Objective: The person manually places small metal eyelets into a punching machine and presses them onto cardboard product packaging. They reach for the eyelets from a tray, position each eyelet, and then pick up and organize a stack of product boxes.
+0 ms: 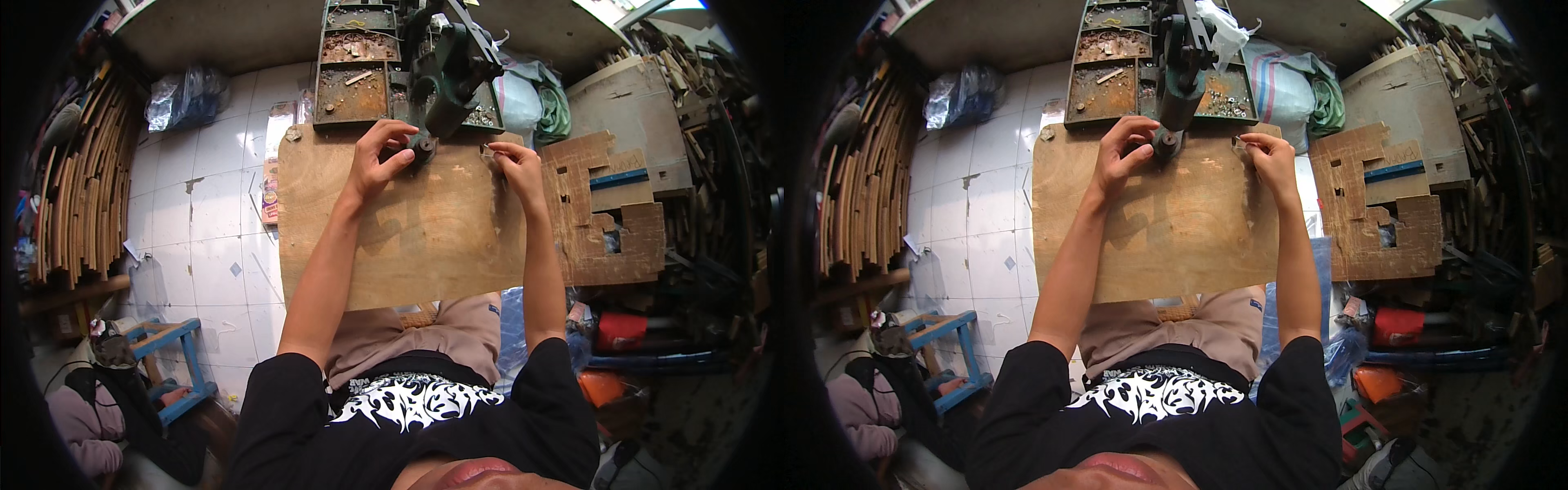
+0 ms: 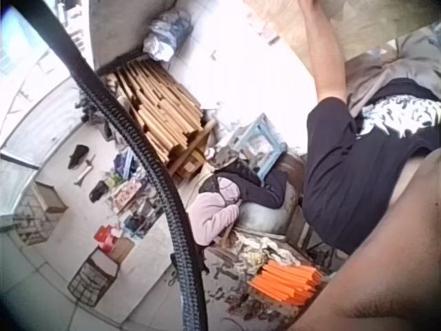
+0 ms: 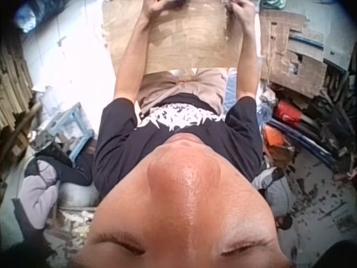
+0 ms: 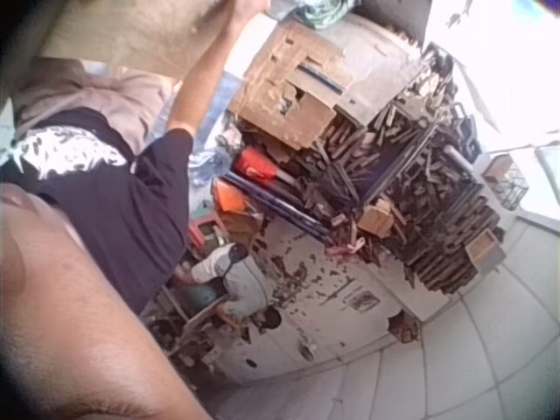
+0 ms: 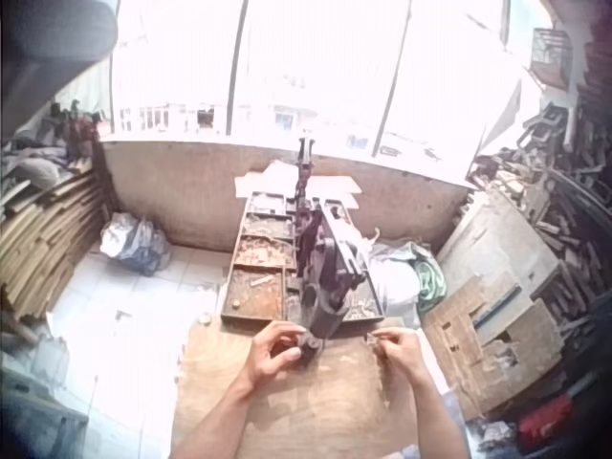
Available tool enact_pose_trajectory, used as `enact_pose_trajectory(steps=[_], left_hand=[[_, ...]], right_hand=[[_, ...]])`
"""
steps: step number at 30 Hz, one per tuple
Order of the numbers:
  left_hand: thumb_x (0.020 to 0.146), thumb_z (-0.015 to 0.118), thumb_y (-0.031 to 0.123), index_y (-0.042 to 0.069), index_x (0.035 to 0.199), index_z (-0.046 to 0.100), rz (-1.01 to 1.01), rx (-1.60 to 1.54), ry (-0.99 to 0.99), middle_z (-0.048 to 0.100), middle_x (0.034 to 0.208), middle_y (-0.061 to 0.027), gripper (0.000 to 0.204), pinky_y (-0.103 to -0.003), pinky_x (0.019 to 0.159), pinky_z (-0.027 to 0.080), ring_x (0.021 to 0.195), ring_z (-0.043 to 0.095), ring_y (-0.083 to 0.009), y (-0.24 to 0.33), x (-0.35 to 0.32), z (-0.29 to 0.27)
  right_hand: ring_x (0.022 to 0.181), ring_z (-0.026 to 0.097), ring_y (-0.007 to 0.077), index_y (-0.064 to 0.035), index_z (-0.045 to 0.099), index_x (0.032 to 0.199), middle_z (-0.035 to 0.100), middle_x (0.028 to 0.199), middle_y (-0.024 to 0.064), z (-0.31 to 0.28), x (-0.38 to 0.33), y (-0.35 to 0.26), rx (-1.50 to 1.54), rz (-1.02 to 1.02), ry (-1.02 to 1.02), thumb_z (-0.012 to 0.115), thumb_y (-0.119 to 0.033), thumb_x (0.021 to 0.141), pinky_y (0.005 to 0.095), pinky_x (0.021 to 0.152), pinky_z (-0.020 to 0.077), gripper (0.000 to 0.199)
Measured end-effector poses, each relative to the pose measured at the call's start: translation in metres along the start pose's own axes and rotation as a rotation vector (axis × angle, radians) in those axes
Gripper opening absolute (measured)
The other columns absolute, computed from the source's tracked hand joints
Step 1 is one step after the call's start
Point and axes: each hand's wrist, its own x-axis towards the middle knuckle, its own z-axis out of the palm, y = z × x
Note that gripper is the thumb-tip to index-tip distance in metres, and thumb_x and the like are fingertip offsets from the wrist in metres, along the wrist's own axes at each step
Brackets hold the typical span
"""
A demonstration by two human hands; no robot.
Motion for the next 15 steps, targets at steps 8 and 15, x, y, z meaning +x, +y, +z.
enact_pose_trajectory(steps=[8,15], left_hand=[[0.082,0.068,0.02,0.002,0.114,0.064,0.001,0.0,0.003,0.059,0.11,-0.0063,0.037,-0.03,0.086,0.048,0.098,0.056,-0.0153,-0.002,0.0,0.001],[0.082,0.068,0.019,0.002,0.113,0.064,-0.004,0.01,0.006,0.059,0.107,-0.0055,0.036,-0.028,0.085,0.048,0.097,0.057,-0.0147,-0.003,0.001,0.001]], right_hand=[[0.062,0.05,0.0025,-0.0038,0.076,0.098,0.062,0.069,-0.0037,-0.001,0.009,0.009,0.035,0.01,-0.051,0.061,-0.002,0.082,0.0205,0.056,0.04,0.022],[0.062,0.052,0.0048,-0.0047,0.076,0.092,0.064,0.066,-0.0001,-0.002,0.027,0.015,0.001,-0.099,-0.124,0.057,0.0,0.077,0.0232,0.055,0.0414,0.025]])
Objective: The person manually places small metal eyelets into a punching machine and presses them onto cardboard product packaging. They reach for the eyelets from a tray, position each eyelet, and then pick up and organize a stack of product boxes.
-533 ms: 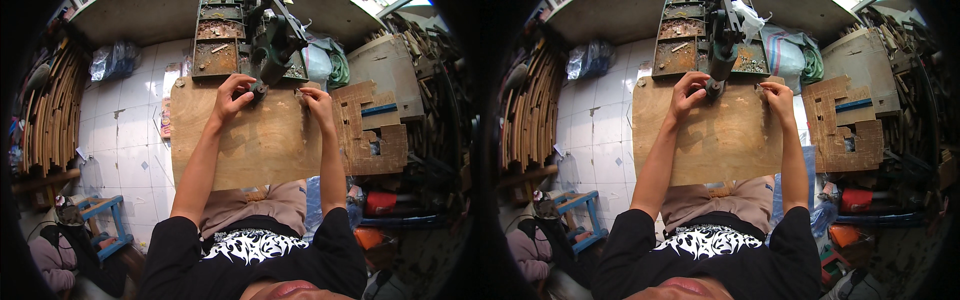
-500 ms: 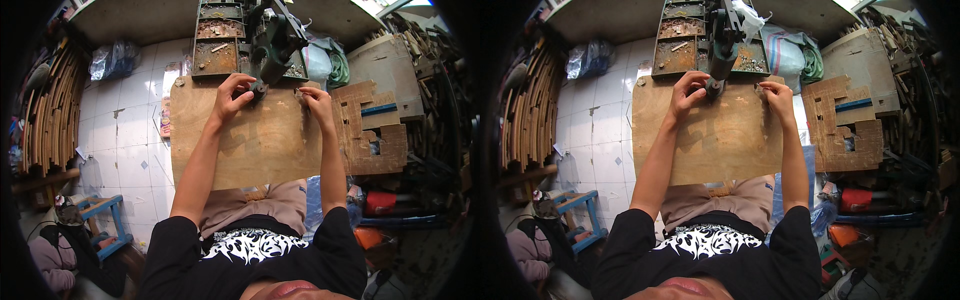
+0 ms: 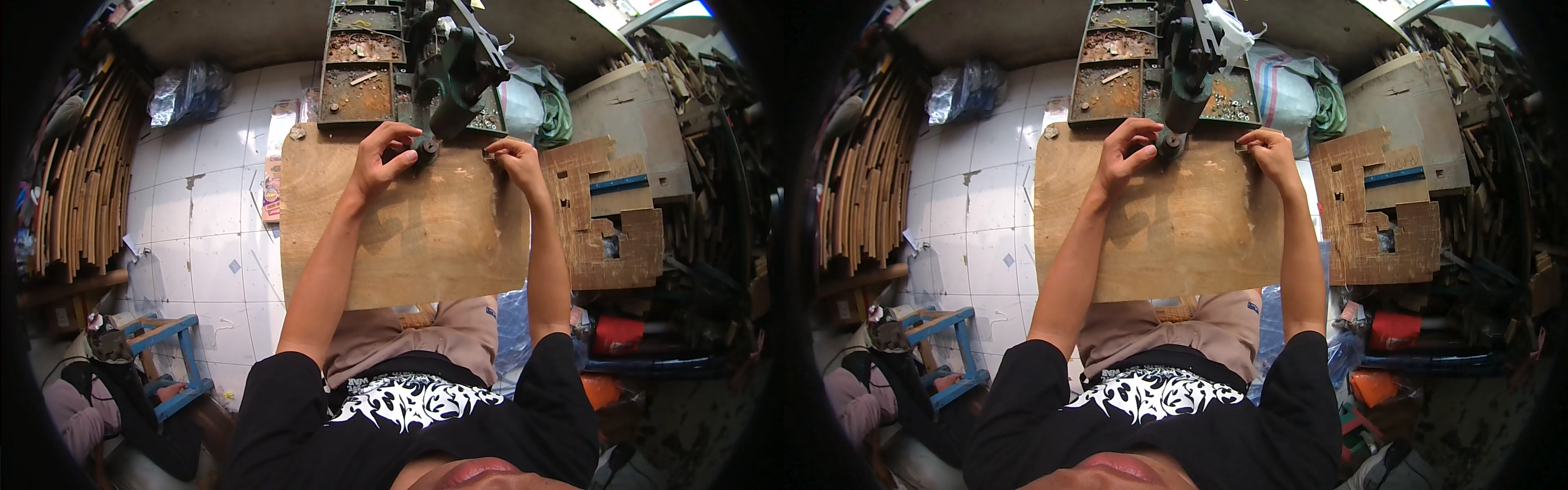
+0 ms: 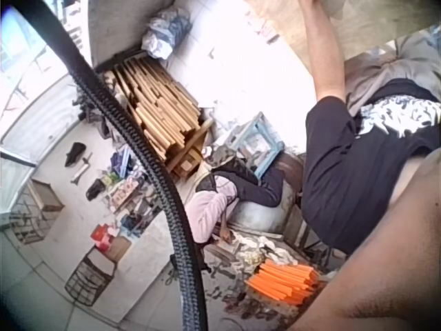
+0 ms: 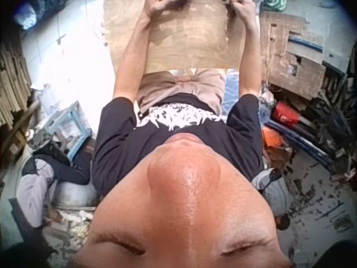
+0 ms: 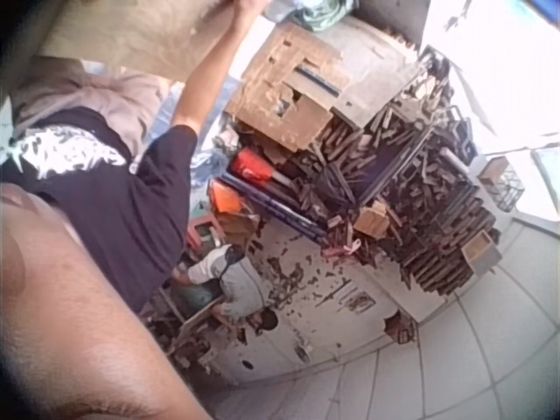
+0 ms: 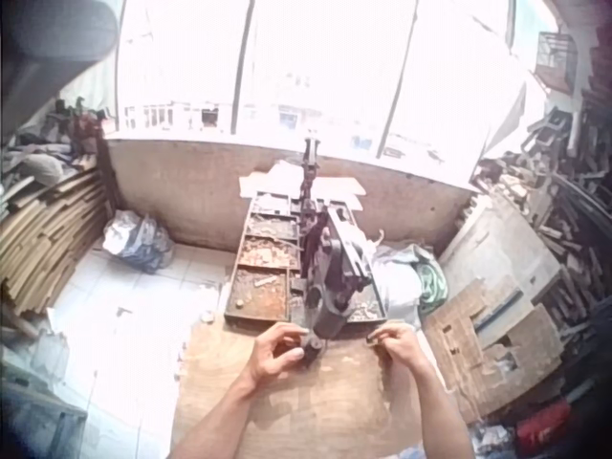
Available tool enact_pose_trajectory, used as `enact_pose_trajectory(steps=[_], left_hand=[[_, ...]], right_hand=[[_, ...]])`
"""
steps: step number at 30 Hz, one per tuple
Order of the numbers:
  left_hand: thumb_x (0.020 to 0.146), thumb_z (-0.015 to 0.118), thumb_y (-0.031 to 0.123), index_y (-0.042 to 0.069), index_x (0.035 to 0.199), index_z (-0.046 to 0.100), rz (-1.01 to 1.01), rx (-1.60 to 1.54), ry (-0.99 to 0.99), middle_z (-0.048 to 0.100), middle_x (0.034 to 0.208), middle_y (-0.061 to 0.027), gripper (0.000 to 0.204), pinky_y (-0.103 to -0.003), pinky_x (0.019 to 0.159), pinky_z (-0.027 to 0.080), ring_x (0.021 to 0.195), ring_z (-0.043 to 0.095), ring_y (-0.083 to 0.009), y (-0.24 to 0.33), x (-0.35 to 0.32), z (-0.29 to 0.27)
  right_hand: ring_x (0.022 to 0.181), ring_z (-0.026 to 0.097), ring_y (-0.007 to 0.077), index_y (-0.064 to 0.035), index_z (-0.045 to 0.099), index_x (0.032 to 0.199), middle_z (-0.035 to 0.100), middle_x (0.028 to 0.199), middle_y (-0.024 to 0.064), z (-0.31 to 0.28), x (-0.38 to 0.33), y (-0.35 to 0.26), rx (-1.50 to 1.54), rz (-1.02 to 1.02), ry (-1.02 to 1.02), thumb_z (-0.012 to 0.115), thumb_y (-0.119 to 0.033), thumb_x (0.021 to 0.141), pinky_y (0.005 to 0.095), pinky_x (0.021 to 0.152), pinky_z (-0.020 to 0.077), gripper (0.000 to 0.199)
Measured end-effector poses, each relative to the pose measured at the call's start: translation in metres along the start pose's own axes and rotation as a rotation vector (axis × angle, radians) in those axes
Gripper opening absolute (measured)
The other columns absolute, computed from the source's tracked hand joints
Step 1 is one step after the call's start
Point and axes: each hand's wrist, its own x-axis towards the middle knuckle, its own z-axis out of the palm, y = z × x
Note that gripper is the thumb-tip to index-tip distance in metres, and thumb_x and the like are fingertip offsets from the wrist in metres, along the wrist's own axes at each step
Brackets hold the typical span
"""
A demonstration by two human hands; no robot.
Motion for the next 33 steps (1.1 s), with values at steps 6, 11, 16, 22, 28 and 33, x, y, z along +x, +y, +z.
enact_pose_trajectory(steps=[6,11,16,22,28,33], left_hand=[[0.081,0.068,0.02,0.002,0.114,0.064,-0.023,-0.013,-0.004,0.061,0.108,-0.0056,0.037,-0.029,0.087,0.048,0.098,0.057,-0.0146,0.0,-0.002,0.001],[0.081,0.068,0.02,0.002,0.113,0.064,-0.019,-0.028,-0.006,0.061,0.109,-0.0061,0.037,-0.031,0.088,0.047,0.099,0.057,-0.015,0.001,0.0,0.001],[0.08,0.069,0.022,0.003,0.114,0.064,-0.017,-0.018,0.007,0.062,0.109,-0.0061,0.039,-0.031,0.089,0.047,0.099,0.058,-0.0158,0.002,0.0,0.001],[0.081,0.069,0.021,0.002,0.114,0.064,-0.012,0.009,0.0,0.062,0.109,-0.0062,0.038,-0.031,0.089,0.047,0.1,0.058,-0.016,0.001,-0.003,-0.002],[0.082,0.068,0.02,0.002,0.114,0.064,-0.019,-0.012,-0.004,0.062,0.108,-0.0057,0.037,-0.031,0.088,0.047,0.1,0.057,-0.0152,0.0,-0.001,0.001],[0.083,0.067,0.018,0.001,0.115,0.063,-0.035,-0.008,-0.021,0.061,0.109,-0.0053,0.036,-0.029,0.088,0.046,0.1,0.057,-0.0142,-0.001,-0.001,0.0]], right_hand=[[0.059,0.048,0.0056,-0.0023,0.075,0.09,0.059,0.063,0.0,-0.005,0.01,0.009,0.028,0.011,-0.095,0.054,-0.002,0.075,0.0235,0.054,0.0387,0.026],[0.062,0.049,0.006,-0.0003,0.073,0.087,0.058,0.064,0.0003,-0.005,0.015,0.007,0.012,0.014,-0.146,0.051,-0.002,0.074,0.0232,0.056,0.0389,0.025],[0.064,0.051,0.0073,0.0006,0.072,0.087,0.061,0.068,0.0027,-0.004,0.016,0.002,-0.051,0.025,-0.179,0.05,0.001,0.075,0.0243,0.058,0.0406,0.025],[0.064,0.056,0.008,-0.0019,0.073,0.092,0.067,0.077,0.0036,0.017,-0.013,-0.003,-0.108,-0.215,0.209,0.066,0.0,0.083,0.0247,0.061,0.0462,0.012],[0.062,0.058,0.0086,-0.003,0.074,0.095,0.069,0.077,0.0057,0.016,-0.019,0.006,-0.118,-0.159,0.281,0.067,-0.002,0.084,0.0247,0.06,0.0472,0.013],[0.064,0.061,0.0091,-0.0021,0.073,0.094,0.069,0.074,0.0059,0.017,-0.014,0.006,-0.079,-0.079,0.308,0.068,-0.004,0.083,0.0254,0.062,0.0491,0.012]])
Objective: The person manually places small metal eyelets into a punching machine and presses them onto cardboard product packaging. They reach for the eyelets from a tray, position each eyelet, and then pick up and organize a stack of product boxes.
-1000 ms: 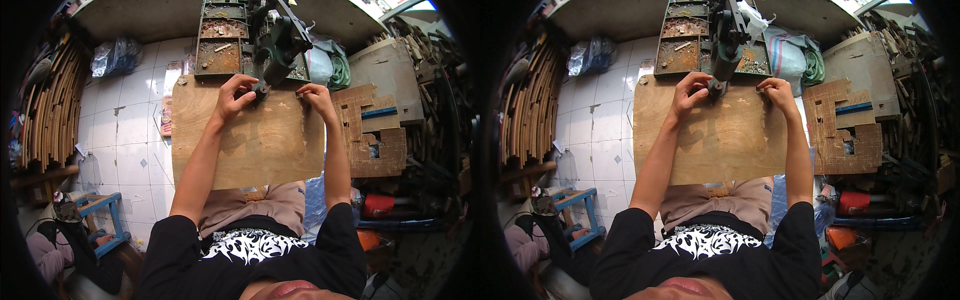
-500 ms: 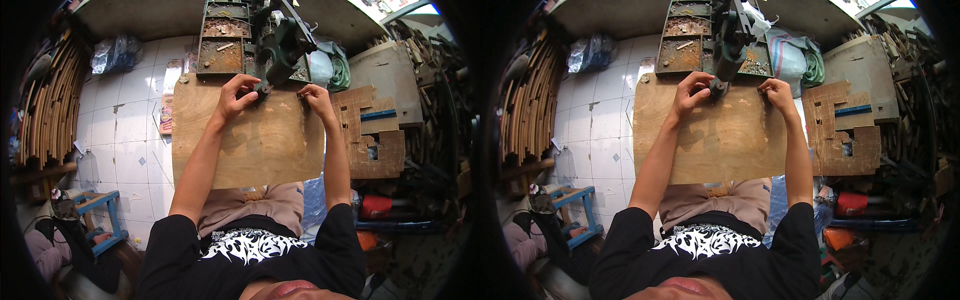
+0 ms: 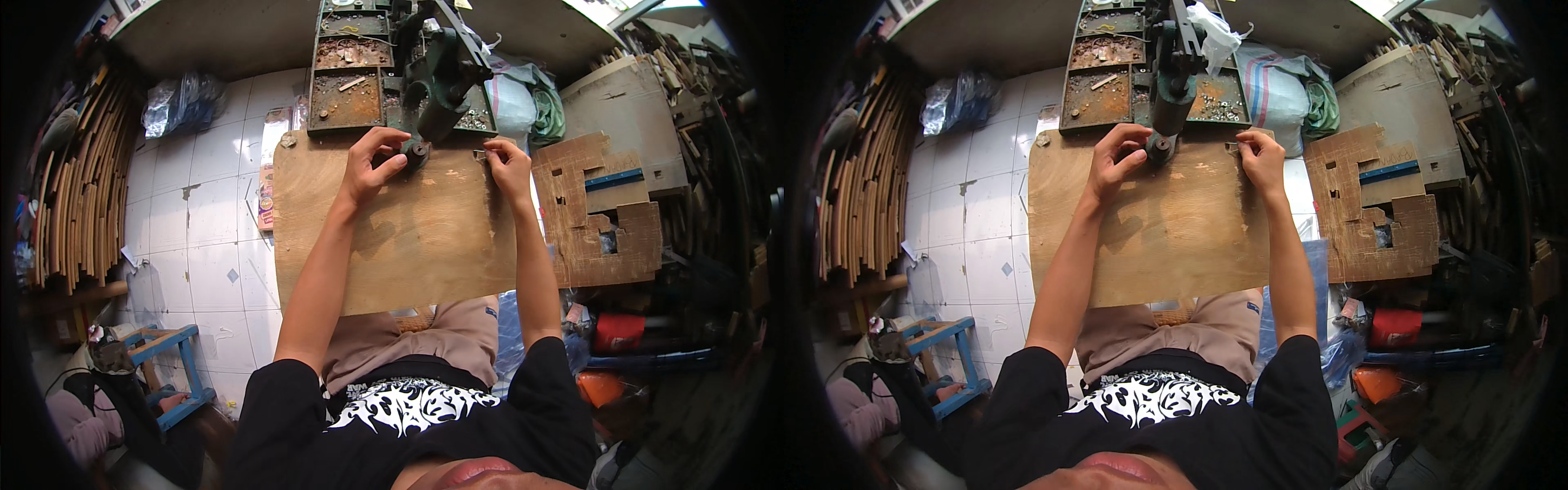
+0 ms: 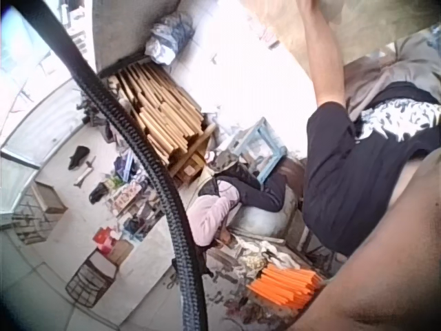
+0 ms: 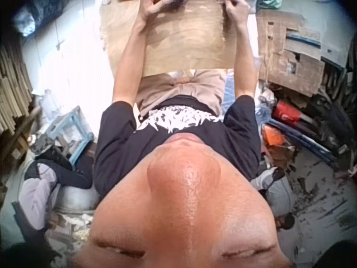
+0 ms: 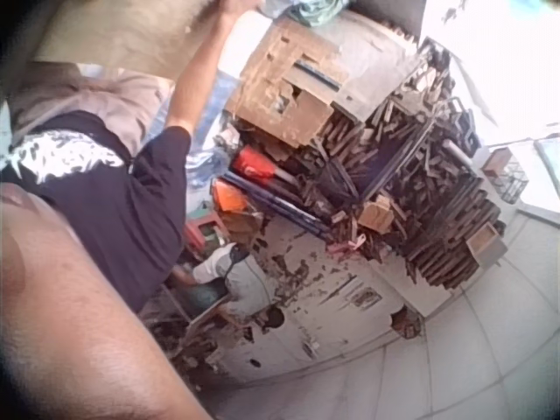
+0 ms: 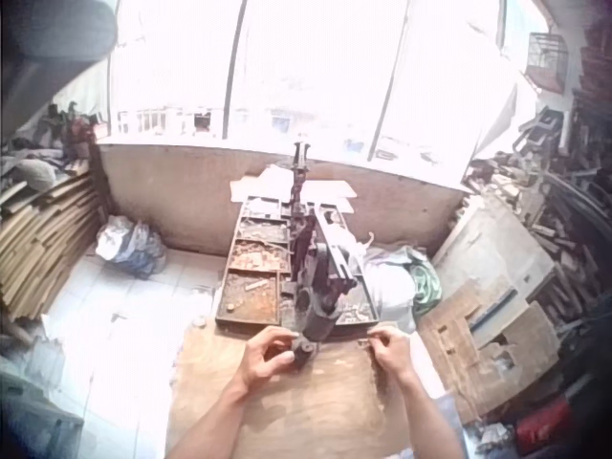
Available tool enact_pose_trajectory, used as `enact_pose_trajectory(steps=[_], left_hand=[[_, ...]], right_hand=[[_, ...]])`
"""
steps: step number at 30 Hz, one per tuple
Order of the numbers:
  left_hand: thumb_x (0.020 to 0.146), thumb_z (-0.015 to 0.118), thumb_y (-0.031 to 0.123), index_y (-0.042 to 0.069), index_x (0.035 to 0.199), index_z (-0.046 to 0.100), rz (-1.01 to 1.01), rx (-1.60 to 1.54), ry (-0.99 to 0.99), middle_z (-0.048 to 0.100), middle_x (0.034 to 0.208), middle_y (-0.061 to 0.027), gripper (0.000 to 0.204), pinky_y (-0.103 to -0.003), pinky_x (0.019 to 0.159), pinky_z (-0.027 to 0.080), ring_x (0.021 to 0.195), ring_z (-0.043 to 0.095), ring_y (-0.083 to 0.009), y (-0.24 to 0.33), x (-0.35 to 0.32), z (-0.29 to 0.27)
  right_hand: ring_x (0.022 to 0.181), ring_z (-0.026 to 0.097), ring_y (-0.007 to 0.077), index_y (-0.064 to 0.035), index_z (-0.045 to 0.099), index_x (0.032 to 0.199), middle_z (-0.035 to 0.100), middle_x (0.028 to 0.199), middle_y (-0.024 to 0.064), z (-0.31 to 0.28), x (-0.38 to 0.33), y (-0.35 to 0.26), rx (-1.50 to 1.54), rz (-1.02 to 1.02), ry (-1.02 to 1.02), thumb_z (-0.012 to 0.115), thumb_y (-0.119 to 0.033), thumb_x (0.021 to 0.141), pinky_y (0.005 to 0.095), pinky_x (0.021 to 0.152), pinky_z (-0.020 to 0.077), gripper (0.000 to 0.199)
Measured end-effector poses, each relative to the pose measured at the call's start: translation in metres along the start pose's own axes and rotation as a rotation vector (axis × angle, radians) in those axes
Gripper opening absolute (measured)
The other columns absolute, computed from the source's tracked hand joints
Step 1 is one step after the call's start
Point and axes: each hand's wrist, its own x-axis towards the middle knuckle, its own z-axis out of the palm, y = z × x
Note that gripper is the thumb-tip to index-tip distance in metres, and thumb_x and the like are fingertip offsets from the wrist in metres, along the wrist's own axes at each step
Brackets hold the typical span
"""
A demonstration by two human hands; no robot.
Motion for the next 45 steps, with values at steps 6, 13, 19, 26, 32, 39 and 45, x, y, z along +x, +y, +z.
enact_pose_trajectory(steps=[6,13,19,26,32,39,45], left_hand=[[0.083,0.067,0.017,0.001,0.115,0.062,-0.008,-0.017,0.009,0.06,0.11,-0.0039,0.036,-0.028,0.088,0.045,0.102,0.055,-0.0127,-0.001,-0.002,0.0],[0.083,0.067,0.017,0.001,0.116,0.062,-0.01,-0.034,0.015,0.061,0.108,-0.0039,0.036,-0.026,0.087,0.044,0.1,0.055,-0.0122,0.001,-0.001,0.002],[0.083,0.067,0.017,0.0,0.115,0.061,-0.007,-0.024,0.022,0.061,0.107,-0.0043,0.036,-0.026,0.087,0.044,0.099,0.055,-0.0124,0.001,0.0,0.002],[0.08,0.07,0.02,0.001,0.11,0.066,-0.038,-0.049,0.061,0.064,0.106,-0.0074,0.036,-0.031,0.085,0.047,0.097,0.059,-0.0172,0.001,-0.002,0.003],[0.08,0.07,0.02,0.001,0.111,0.065,-0.04,-0.047,0.052,0.064,0.106,-0.0076,0.037,-0.031,0.087,0.047,0.099,0.06,-0.0172,-0.001,-0.002,0.004],[0.085,0.068,0.016,0.003,0.117,0.061,-0.066,-0.092,-0.002,0.06,0.106,-0.002,0.035,-0.023,0.086,0.042,0.097,0.054,-0.0092,0.0,-0.002,0.001],[0.082,0.069,0.02,0.002,0.113,0.065,-0.084,-0.087,0.044,0.064,0.104,-0.0062,0.036,-0.03,0.088,0.046,0.1,0.06,-0.0161,-0.003,0.0,0.004]], right_hand=[[0.069,0.063,0.0084,-0.0023,0.071,0.091,0.069,0.076,0.0043,0.003,0.004,0.012,0.058,0.076,-0.003,0.069,-0.005,0.082,0.0242,0.066,0.0494,0.009],[0.075,0.058,0.0057,-0.0015,0.064,0.092,0.064,0.085,-0.0006,0.005,0.004,0.032,0.424,0.14,-0.009,0.068,0.001,0.083,0.0209,0.07,0.0477,0.01],[0.076,0.058,0.0062,-0.0021,0.062,0.09,0.062,0.084,-0.0007,0.006,0.003,0.03,0.481,0.144,-0.01,0.066,0.001,0.085,0.0207,0.072,0.0477,0.008],[0.076,0.057,0.0065,-0.0013,0.062,0.088,0.061,0.084,-0.0005,0.005,0.0,0.027,0.444,0.152,-0.018,0.066,0.002,0.084,0.0216,0.072,0.0471,0.007],[0.073,0.056,0.0074,-0.0007,0.063,0.09,0.061,0.083,-0.0004,0.009,-0.001,0.027,0.37,0.148,0.008,0.068,-0.002,0.083,0.0225,0.069,0.0471,0.009],[0.07,0.055,0.0052,-0.0017,0.064,0.087,0.062,0.078,-0.0005,0.01,0.001,0.022,0.373,0.18,0.047,0.069,-0.003,0.082,0.0224,0.065,0.0469,0.007],[0.068,0.056,0.0063,-0.0019,0.064,0.086,0.064,0.075,0.0002,0.013,0.005,0.026,0.332,0.177,0.101,0.07,-0.002,0.081,0.0231,0.064,0.0472,0.008]])
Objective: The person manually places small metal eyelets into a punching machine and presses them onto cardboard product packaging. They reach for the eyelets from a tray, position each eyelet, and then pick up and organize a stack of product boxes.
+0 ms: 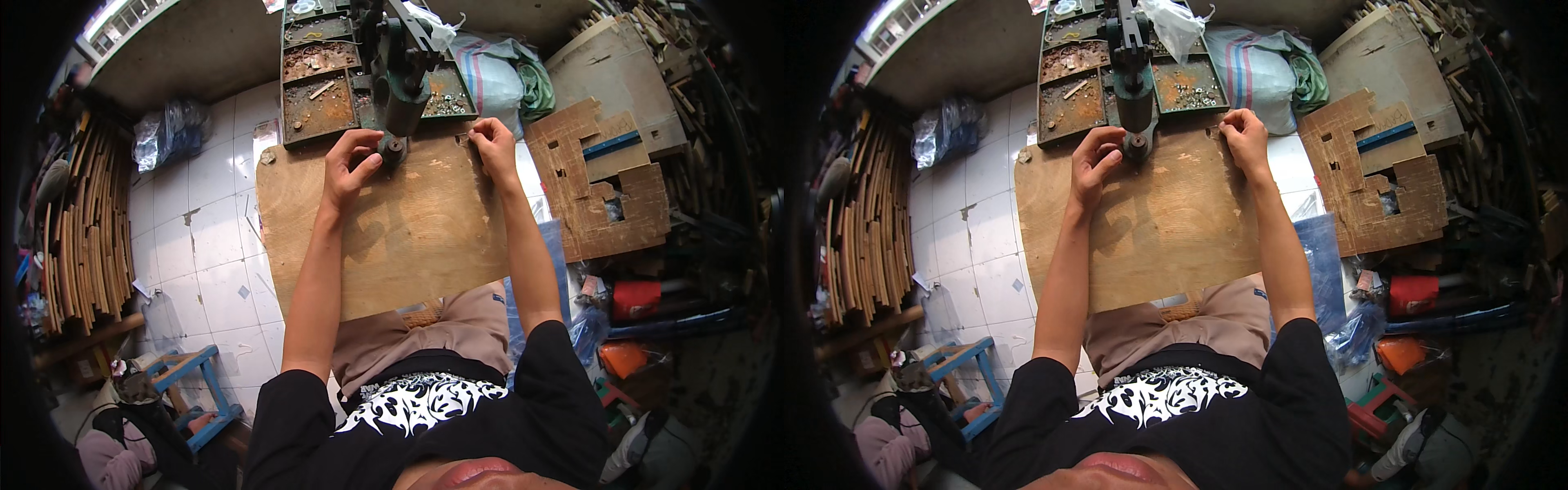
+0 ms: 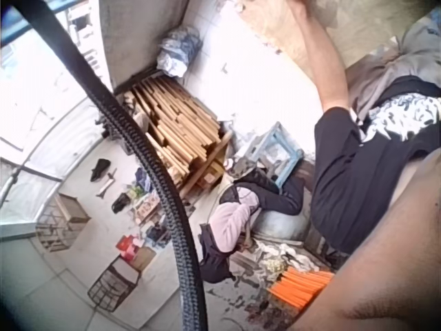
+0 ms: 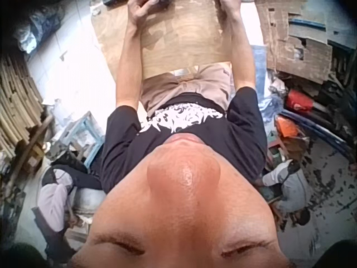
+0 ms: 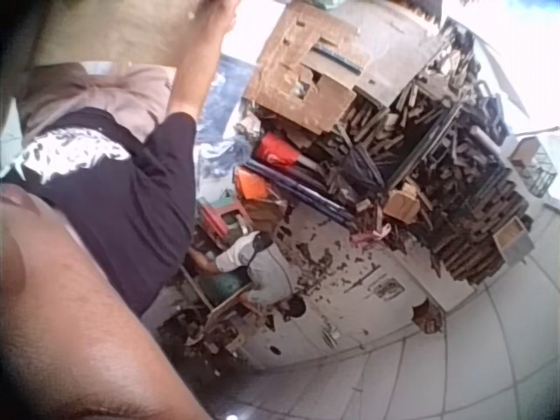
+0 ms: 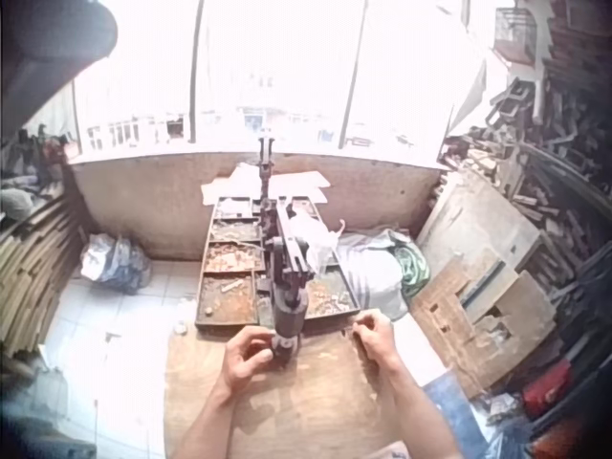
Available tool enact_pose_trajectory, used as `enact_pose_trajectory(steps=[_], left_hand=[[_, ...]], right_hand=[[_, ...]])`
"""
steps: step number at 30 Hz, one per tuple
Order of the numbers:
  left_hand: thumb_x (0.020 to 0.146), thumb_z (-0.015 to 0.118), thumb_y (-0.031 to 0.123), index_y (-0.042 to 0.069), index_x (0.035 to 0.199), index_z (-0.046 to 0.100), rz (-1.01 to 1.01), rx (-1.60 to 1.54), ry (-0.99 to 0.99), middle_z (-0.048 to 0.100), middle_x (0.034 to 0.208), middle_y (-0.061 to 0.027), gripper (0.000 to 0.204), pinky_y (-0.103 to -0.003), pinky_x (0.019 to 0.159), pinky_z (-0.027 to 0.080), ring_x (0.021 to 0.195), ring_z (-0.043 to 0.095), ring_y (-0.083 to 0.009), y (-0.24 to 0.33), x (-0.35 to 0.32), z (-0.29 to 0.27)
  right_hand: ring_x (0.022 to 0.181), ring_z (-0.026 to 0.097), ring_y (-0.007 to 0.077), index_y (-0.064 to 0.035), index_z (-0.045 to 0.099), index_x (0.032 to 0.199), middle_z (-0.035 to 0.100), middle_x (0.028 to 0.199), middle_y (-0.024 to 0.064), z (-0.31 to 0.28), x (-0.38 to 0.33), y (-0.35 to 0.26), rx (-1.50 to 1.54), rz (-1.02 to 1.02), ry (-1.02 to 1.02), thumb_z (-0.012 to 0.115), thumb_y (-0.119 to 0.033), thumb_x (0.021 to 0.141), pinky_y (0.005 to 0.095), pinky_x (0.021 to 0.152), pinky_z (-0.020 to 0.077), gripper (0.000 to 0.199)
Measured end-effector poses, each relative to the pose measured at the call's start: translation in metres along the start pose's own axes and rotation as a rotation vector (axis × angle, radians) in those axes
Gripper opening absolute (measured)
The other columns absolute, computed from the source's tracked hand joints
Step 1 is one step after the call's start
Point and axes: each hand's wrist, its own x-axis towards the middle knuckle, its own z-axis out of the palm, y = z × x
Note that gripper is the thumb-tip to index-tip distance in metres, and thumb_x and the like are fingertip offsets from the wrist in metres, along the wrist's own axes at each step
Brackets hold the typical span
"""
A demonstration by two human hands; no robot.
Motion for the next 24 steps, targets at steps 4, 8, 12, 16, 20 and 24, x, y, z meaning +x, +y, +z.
enact_pose_trajectory(steps=[4,8,12,16,20,24], left_hand=[[0.084,0.068,0.018,0.002,0.115,0.063,0.02,0.003,-0.02,0.063,0.104,-0.0041,0.036,-0.026,0.086,0.044,0.098,0.057,-0.0125,0.001,-0.003,-0.004],[0.085,0.067,0.016,0.002,0.118,0.061,0.008,-0.015,-0.048,0.06,0.105,-0.002,0.036,-0.023,0.085,0.042,0.097,0.054,-0.0095,0.002,-0.002,0.0],[0.085,0.067,0.016,0.002,0.117,0.061,-0.007,-0.03,-0.049,0.061,0.106,-0.0022,0.036,-0.023,0.086,0.043,0.098,0.055,-0.01,0.003,-0.001,0.004],[0.084,0.068,0.017,0.002,0.115,0.063,0.028,0.006,-0.02,0.063,0.105,-0.0041,0.035,-0.027,0.086,0.045,0.099,0.057,-0.0128,0.002,-0.003,-0.002],[0.082,0.069,0.019,0.002,0.113,0.065,-0.011,0.001,-0.001,0.065,0.106,-0.0064,0.035,-0.031,0.088,0.046,0.1,0.06,-0.0162,0.004,-0.003,0.0],[0.082,0.07,0.02,0.002,0.113,0.065,0.011,-0.006,-0.013,0.065,0.107,-0.007,0.036,-0.031,0.088,0.046,0.101,0.06,-0.0163,0.003,-0.003,0.0]], right_hand=[[0.067,0.057,0.0072,-0.0017,0.065,0.086,0.064,0.074,0.0006,0.004,0.0,-0.005,-0.036,0.072,-0.003,0.07,-0.005,0.079,0.0241,0.064,0.0482,0.009],[0.07,0.057,0.0057,-0.0025,0.063,0.088,0.063,0.077,-0.0006,-0.001,0.005,0.002,-0.112,0.075,-0.031,0.066,-0.001,0.082,0.0211,0.064,0.0461,0.007],[0.07,0.062,0.0109,-0.0018,0.07,0.091,0.069,0.076,0.0043,-0.006,0.005,0.005,-0.196,-0.032,-0.031,0.067,-0.009,0.081,0.0264,0.068,0.0504,0.013],[0.079,0.065,0.0128,-0.0027,0.073,0.097,0.072,0.087,0.0062,-0.005,-0.006,-0.016,-0.232,-0.1,-0.2,0.059,-0.007,0.086,0.0259,0.073,0.0506,0.018],[0.084,0.066,0.0139,-0.0028,0.073,0.097,0.073,0.092,0.0078,-0.011,-0.007,-0.02,-0.226,-0.102,-0.263,0.057,-0.004,0.088,0.0262,0.077,0.0507,0.019],[0.086,0.067,0.0148,-0.0026,0.073,0.097,0.072,0.093,0.0078,-0.01,-0.007,-0.021,-0.207,-0.135,-0.265,0.056,-0.001,0.088,0.0264,0.08,0.0506,0.019]])
